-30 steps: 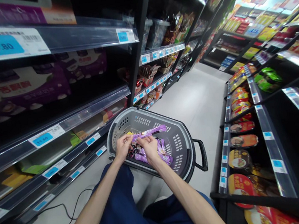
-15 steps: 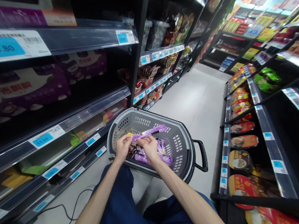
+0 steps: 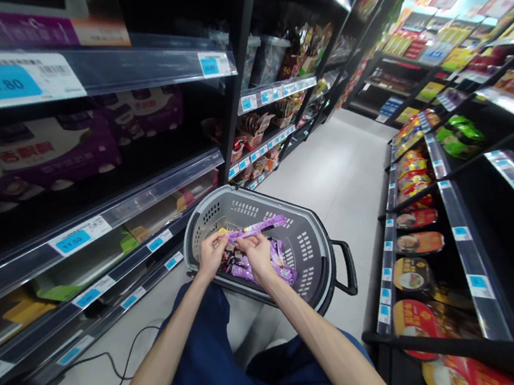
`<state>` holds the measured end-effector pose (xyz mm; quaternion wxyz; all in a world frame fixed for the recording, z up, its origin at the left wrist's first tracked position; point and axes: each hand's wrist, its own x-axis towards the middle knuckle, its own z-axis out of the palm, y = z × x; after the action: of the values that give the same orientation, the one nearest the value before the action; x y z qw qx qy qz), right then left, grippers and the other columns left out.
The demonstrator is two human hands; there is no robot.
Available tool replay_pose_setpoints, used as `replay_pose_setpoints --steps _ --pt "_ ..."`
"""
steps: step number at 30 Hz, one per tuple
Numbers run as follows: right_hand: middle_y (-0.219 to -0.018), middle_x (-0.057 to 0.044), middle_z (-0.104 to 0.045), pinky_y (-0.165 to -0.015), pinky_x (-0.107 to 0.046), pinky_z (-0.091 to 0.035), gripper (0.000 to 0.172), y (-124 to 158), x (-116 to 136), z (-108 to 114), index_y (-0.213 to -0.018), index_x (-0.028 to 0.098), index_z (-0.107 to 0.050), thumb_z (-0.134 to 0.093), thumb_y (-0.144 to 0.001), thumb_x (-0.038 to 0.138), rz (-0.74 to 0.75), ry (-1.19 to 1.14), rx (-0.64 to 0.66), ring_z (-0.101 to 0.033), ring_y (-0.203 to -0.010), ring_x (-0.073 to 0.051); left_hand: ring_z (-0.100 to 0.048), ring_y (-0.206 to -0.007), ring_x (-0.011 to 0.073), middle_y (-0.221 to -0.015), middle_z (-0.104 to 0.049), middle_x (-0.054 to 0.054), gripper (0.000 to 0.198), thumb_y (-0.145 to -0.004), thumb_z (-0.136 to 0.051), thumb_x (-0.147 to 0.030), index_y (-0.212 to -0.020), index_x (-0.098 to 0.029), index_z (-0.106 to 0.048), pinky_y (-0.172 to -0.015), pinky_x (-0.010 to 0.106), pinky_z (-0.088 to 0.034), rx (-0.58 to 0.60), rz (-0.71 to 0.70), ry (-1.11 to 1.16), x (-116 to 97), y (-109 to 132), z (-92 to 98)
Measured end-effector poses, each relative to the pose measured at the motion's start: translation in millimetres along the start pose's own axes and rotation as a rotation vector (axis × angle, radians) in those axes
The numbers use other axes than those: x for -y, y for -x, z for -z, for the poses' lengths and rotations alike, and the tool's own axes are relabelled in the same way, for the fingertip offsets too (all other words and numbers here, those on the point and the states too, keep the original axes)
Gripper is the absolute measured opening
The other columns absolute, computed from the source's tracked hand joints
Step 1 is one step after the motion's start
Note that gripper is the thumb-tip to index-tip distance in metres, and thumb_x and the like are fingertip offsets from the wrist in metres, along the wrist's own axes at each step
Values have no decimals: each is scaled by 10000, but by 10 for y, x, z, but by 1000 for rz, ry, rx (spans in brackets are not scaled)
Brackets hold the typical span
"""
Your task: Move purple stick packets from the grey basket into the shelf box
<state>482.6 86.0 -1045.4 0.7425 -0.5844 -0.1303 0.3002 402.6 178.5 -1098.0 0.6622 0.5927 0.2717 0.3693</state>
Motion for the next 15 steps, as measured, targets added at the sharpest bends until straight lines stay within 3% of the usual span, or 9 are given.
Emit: replay_pose_setpoints --steps 7,15 --pt "-709 5 -668 -783 -296 -577 388 -31 -25 33 -796 156 -639 -882 -504 237 -63 -69 -27 -660 -677 -138 -625 -638 153 -883 -700 84 318 -852 -622 -421 -941 -131 -718 -413 194 -460 17 -29 -42 16 -9 -7" --pt "-703 13 -670 -785 -281 -591 417 -63 -46 72 -774 160 -639 -916 -477 254 -67 -101 -43 -661 -681 -133 -649 -741 168 -962 -697 94 260 -838 -638 -320 -997 -139 -734 -563 230 -536 33 -82 -78 86 -34 -1"
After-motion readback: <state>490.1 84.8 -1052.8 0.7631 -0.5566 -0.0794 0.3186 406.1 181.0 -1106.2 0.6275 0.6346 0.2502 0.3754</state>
